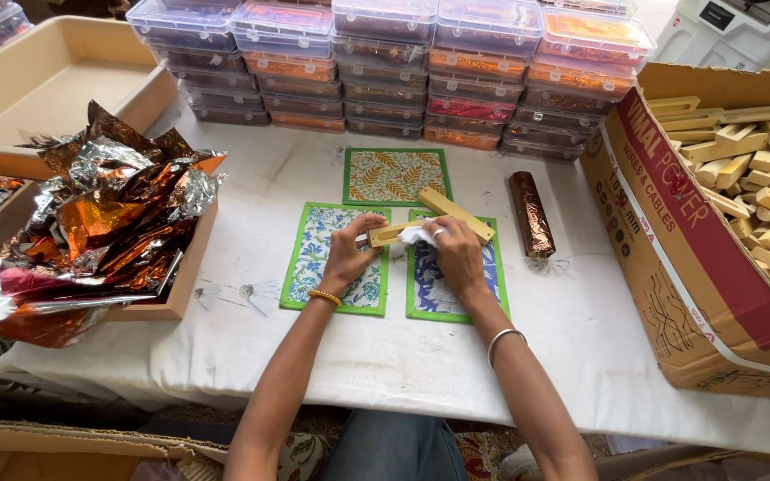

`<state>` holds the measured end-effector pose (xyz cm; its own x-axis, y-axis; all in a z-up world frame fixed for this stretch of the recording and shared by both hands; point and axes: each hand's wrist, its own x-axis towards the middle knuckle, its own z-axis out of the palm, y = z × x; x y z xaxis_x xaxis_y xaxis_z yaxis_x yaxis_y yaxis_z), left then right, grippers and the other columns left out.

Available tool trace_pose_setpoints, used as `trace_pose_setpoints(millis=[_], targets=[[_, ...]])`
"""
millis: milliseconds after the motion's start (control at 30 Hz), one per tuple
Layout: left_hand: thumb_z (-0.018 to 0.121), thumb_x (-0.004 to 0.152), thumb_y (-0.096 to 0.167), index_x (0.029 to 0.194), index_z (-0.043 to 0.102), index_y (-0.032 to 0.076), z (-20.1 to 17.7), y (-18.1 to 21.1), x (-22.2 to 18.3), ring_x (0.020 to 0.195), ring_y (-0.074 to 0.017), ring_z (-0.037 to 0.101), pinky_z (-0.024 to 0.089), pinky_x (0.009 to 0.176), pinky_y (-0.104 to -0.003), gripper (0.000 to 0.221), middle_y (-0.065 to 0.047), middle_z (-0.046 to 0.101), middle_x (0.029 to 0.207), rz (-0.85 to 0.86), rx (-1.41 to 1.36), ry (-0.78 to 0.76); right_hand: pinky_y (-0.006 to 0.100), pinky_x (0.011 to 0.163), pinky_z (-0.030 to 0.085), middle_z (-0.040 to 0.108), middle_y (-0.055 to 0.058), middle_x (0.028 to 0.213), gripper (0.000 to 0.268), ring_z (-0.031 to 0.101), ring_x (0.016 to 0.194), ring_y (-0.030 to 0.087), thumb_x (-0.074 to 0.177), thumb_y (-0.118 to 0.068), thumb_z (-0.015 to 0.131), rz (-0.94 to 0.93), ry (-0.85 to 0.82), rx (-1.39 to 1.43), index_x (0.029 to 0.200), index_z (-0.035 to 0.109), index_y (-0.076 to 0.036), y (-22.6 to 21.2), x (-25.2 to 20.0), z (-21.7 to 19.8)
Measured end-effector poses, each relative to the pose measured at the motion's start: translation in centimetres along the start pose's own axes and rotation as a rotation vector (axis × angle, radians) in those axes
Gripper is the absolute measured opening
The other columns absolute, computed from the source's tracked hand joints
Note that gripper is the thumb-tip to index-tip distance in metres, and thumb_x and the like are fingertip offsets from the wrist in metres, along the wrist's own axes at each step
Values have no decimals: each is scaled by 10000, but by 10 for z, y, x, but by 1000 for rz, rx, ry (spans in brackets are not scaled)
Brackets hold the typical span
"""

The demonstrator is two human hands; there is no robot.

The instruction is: Wrapping small wooden blocks with gold-colored decorative foil.

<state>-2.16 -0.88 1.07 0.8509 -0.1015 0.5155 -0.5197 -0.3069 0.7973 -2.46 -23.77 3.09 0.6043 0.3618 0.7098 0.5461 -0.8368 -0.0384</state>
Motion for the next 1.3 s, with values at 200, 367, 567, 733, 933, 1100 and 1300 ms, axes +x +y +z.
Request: trace_pose_setpoints(millis=[200, 367, 567, 733, 933, 1100, 1300], targets=[[750, 734, -57, 1215, 650, 89, -2, 21, 0, 1177, -278, 692, 589, 1025, -419, 513, -118, 712, 1221, 28, 163, -25, 434, 990, 508, 678, 161, 1213, 470, 625, 1145, 327, 727, 60, 724, -142, -56, 238, 1184, 717, -49, -39, 7, -5], [758, 706, 47, 1181, 661, 63, 7, 106, -28, 1252, -388, 626, 457, 1071, -554, 485, -193, 664, 1301, 420, 393, 249, 449, 1036, 482, 655, 134, 1263, 498, 597, 1200, 332, 716, 35, 740, -84, -83, 253, 1201, 676, -52, -27, -8, 22], [642, 997, 251, 1080, 562, 43, -11, 258, -113, 1059, -263, 673, 565, 966, -397, 238, -204, 656, 1122, 433, -844, -75, 443, 1052, 471, 631, 130, 1288, 602, 575, 1223, 326, 670, 77, 719, -70, -129, 218, 1250, 653, -68, -32, 0, 10], [577, 1112, 138, 1174, 533, 60, -14, 311, -132, 1117, -310, 722, 599, 1063, -444, 109, -201, 679, 1194, 348, -876, -178, 444, 1058, 464, 630, 126, 1283, 646, 569, 1223, 324, 642, 113, 720, -76, -137, 253, 1256, 661, -79, -33, -1, 10], [616, 1150, 122, 1215, 536, 91, -27, 324, -109, 1125, -254, 749, 616, 1035, -373, 108, -111, 734, 1263, 639, -443, 23, 445, 1064, 464, 625, 126, 1295, 662, 566, 1232, 324, 626, 117, 738, -60, -157, 247, 1254, 662, -78, -33, 1, 5], [504, 1080, 219, 1251, 506, 89, -44, 362, -95, 1196, -256, 678, 589, 1042, -413, 215, -112, 685, 1252, 604, -152, 141, 445, 1059, 469, 622, 122, 1305, 627, 569, 1234, 320, 676, 95, 753, -71, -146, 240, 1269, 663, -85, -34, 1, 9], [620, 1068, 300, 1329, 599, 159, -58, 382, -99, 1288, -203, 704, 608, 1091, -393, 297, -27, 720, 1317, 485, 88, 5, 444, 1060, 469, 620, 126, 1311, 639, 564, 1239, 325, 668, 98, 734, -59, -158, 239, 1274, 654, -89, -32, -1, 12]])
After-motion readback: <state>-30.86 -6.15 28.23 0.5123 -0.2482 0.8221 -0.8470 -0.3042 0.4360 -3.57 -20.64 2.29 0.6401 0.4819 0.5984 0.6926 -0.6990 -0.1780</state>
